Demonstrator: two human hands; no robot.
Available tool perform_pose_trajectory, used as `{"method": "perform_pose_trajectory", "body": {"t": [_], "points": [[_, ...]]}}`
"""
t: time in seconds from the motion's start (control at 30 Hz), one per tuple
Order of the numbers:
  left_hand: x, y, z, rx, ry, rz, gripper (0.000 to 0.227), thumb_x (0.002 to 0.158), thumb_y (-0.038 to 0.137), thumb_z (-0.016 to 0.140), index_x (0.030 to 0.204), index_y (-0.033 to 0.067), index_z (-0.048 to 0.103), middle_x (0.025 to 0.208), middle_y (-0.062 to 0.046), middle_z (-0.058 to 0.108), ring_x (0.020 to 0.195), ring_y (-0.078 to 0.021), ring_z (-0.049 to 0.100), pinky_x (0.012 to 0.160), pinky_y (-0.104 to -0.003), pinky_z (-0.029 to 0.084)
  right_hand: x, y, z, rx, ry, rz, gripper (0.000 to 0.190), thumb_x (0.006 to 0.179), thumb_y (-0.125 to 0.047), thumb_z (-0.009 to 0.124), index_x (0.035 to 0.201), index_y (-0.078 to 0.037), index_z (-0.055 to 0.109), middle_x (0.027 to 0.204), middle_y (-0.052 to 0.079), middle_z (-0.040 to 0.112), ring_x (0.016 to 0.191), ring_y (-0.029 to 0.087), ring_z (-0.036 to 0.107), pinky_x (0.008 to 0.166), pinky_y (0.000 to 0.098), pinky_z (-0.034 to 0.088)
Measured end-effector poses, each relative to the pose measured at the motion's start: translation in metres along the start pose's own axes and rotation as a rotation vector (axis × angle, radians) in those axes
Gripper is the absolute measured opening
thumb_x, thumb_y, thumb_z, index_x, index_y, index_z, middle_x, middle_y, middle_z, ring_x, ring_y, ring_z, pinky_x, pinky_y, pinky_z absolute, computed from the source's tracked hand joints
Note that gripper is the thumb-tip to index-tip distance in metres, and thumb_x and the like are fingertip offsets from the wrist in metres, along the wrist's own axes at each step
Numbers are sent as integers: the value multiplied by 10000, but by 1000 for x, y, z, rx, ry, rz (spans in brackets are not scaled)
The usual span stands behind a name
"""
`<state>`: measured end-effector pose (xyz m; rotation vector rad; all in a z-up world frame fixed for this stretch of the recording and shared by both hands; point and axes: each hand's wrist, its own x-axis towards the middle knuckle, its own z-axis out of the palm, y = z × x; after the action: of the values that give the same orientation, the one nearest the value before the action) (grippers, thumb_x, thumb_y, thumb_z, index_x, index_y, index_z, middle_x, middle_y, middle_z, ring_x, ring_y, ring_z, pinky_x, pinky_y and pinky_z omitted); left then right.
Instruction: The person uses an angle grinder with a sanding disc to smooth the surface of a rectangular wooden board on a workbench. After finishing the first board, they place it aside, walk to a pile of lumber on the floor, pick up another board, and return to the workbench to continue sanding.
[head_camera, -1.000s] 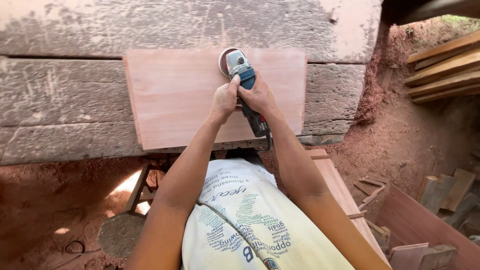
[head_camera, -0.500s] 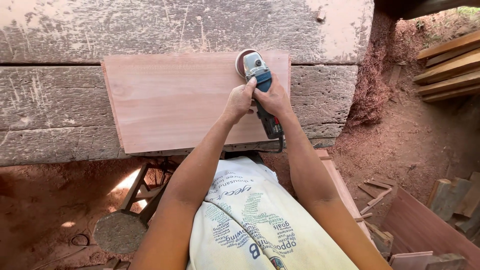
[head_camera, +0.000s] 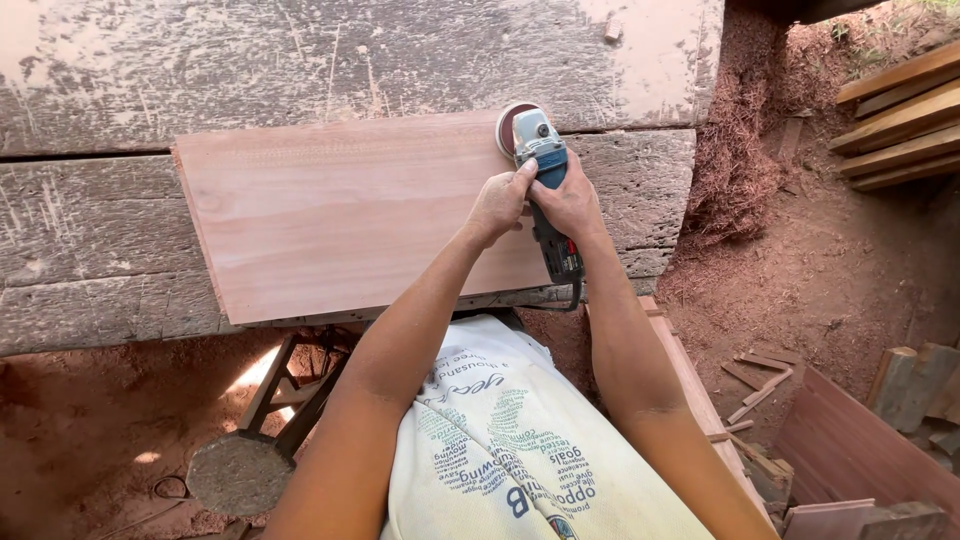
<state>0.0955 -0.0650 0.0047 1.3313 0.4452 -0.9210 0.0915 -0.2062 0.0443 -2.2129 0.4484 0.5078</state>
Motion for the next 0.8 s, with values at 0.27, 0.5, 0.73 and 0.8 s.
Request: {"method": "perform_pose_trajectory", "body": {"t": [0.27, 0.5, 0.73, 0.8], "points": [[23, 1, 28, 78, -29, 49, 648, 1000, 581, 492, 945, -25, 713, 813, -113, 655, 729, -243, 616, 600, -417, 501, 3, 28, -16, 52, 90, -13, 677, 849, -441, 775, 1357, -63, 533, 1121, 131, 724, 975, 227, 733, 831, 370, 594], [33, 0, 65, 434, 3, 218, 723, 958, 618, 461, 918, -49, 738, 914, -241, 757, 894, -352, 747, 844, -455, 539, -17, 44, -19, 264, 277, 123, 660, 874, -414, 728, 1333, 8, 510, 1083, 153, 672, 911, 244, 713, 781, 369, 623], [9, 15, 41, 388, 172, 136, 749, 934, 653, 494, 946, -46, 761, 902, -246, 754, 914, -340, 750, 853, -445, 545, -8, 28, -2, 232, 226, 5, 664, 832, -429, 812, 1287, -15, 561, 1079, 141, 719, 948, 235, 716, 835, 381, 581], [2, 19, 30, 335, 232, 143, 728, 911, 643, 518, 977, -47, 741, 903, -244, 756, 909, -336, 752, 833, -439, 548, -5, 18, 5, 241, 197, 11, 645, 830, -448, 796, 1263, -24, 575, 1072, 156, 732, 950, 254, 732, 835, 393, 584]]}}
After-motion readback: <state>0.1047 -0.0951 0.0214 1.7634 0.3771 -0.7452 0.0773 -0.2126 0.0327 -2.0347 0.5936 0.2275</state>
